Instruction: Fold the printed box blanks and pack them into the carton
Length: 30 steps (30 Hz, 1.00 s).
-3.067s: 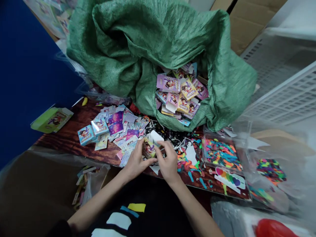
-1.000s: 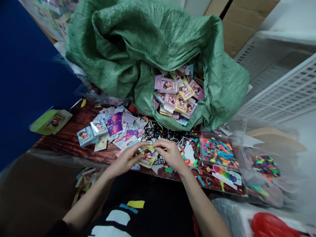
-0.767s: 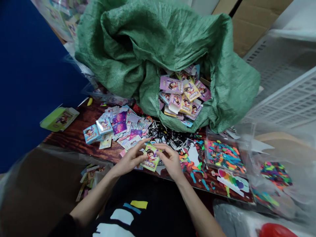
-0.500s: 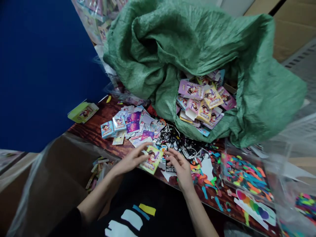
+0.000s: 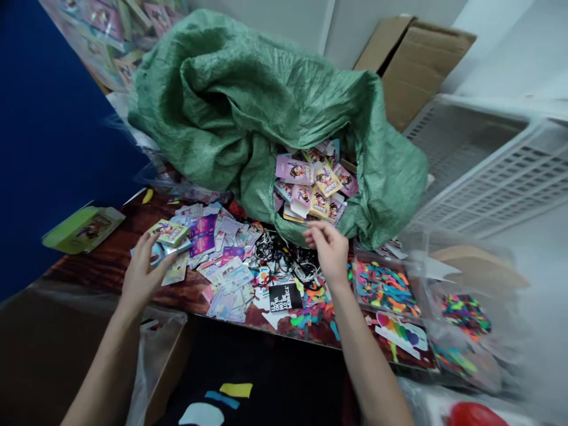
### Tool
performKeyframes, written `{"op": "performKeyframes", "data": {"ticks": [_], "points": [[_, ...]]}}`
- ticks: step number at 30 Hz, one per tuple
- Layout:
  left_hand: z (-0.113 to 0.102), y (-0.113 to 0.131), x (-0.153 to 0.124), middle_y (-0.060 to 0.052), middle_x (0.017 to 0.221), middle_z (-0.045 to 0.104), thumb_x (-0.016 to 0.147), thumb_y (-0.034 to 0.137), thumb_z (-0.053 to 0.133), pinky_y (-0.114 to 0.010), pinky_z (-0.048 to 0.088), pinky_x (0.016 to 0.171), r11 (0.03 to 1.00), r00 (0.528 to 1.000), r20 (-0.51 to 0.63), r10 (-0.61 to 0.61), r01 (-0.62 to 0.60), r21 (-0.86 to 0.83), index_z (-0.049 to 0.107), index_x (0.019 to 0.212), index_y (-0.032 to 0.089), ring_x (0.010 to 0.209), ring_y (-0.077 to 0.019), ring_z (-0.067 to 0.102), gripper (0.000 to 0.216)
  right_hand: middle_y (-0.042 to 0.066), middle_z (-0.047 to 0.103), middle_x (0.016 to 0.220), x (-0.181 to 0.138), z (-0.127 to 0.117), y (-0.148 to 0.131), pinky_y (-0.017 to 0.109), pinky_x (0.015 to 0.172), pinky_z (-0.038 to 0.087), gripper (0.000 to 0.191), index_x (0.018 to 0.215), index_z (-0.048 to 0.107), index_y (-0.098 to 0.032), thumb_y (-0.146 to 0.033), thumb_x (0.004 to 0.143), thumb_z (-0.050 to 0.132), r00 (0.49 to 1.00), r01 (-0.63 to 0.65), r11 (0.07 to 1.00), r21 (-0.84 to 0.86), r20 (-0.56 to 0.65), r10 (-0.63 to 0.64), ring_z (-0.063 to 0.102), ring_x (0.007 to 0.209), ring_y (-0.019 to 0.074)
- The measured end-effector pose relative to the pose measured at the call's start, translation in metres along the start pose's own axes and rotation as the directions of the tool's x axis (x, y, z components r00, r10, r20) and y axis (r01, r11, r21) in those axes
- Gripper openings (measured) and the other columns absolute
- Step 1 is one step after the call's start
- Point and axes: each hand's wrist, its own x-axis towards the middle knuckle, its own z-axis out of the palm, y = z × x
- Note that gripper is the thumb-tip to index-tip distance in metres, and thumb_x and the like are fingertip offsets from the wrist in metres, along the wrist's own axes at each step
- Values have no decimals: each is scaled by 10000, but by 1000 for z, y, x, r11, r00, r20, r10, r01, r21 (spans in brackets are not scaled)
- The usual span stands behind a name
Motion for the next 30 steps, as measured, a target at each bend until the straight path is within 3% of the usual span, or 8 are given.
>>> {"op": "performKeyframes", "data": {"ticks": [3, 7, 11, 16, 19, 23, 26, 30], "points": [[14, 12, -15, -172, 1542, 388, 870, 484, 564, -538, 327, 1164, 1000, 998, 61, 23, -22, -22, 536, 1333, 209, 1443, -351, 358, 539, 76, 724, 813, 54, -1, -3, 376, 701, 533, 202, 881, 699, -184, -302, 832, 541, 982, 153, 956, -252, -71, -176, 666, 768, 233], [28, 30, -26, -154, 1536, 400, 879, 484, 559, -515, 388, 1130, 997, 986, 160, 52, -43, -63, 546, 1316, 215, 1424, -324, 392, 513, 149, 639, 1247, 116, 21, -8, 537, 1033, 403, 441, 1216, 625, -162, -124, 795, 501, 902, 396, 654, -645, 140, -408, 524, 1213, 324], [34, 50, -32, -155, 1520, 430, 901, 460, 544, -513, 371, 1141, 990, 965, 231, 121, -101, -100, 558, 1304, 198, 1419, -311, 403, 481, 192, 478, 1438, 163, 51, -8, 635, 1045, 329, 791, 1468, 401, -136, -109, 708, 618, 892, 452, 494, -742, 369, -262, 363, 1331, 428], [29, 51, -31, -142, 1497, 468, 910, 443, 544, -488, 404, 1114, 985, 955, 268, 126, -88, -151, 573, 1290, 205, 1396, -295, 435, 449, 228, 516, 1326, 181, 58, -1, 616, 1022, 347, 678, 1375, 508, -83, -217, 733, 676, 877, 480, 442, -758, 424, -224, 416, 1247, 439], [21, 43, -32, -146, 1435, 532, 887, 430, 574, -494, 390, 1118, 980, 957, 278, 83, -29, -195, 598, 1259, 193, 1353, -300, 478, 442, 214, 478, 1347, 161, 39, -10, 615, 1014, 362, 701, 1434, 430, -114, -321, 802, 653, 868, 491, 510, -706, 349, -353, 426, 1254, 419], [20, 49, -37, -139, 1312, 618, 867, 448, 618, -455, 485, 1015, 885, 909, 414, -48, 230, -404, 606, 1247, 193, 1216, -295, 588, 457, 156, 437, 1407, 86, 24, -20, 570, 992, 437, 780, 1524, 252, -248, -438, 862, 617, 882, 462, 752, -471, 153, -446, 471, 1262, 357], [36, 67, -44, -136, 1390, 572, 807, 462, 714, -417, 511, 985, 665, 832, 553, 38, 392, -636, 564, 1311, 226, 1271, -310, 551, 577, 121, 556, 1286, 8, 43, -12, 483, 910, 531, 787, 1502, 293, -279, -430, 831, 675, 904, 314, 943, -114, 339, -260, 589, 1125, 297], [69, 90, -56, -117, 1483, 493, 666, 449, 846, -404, 512, 991, 429, 784, 603, 152, 497, -754, 478, 1408, 254, 1350, -350, 468, 851, 136, 526, 1366, -70, 79, 8, 447, 926, 540, 714, 1470, 391, -261, -377, 831, 687, 770, 60, 998, 7, 636, -51, 559, 1215, 294]]}}
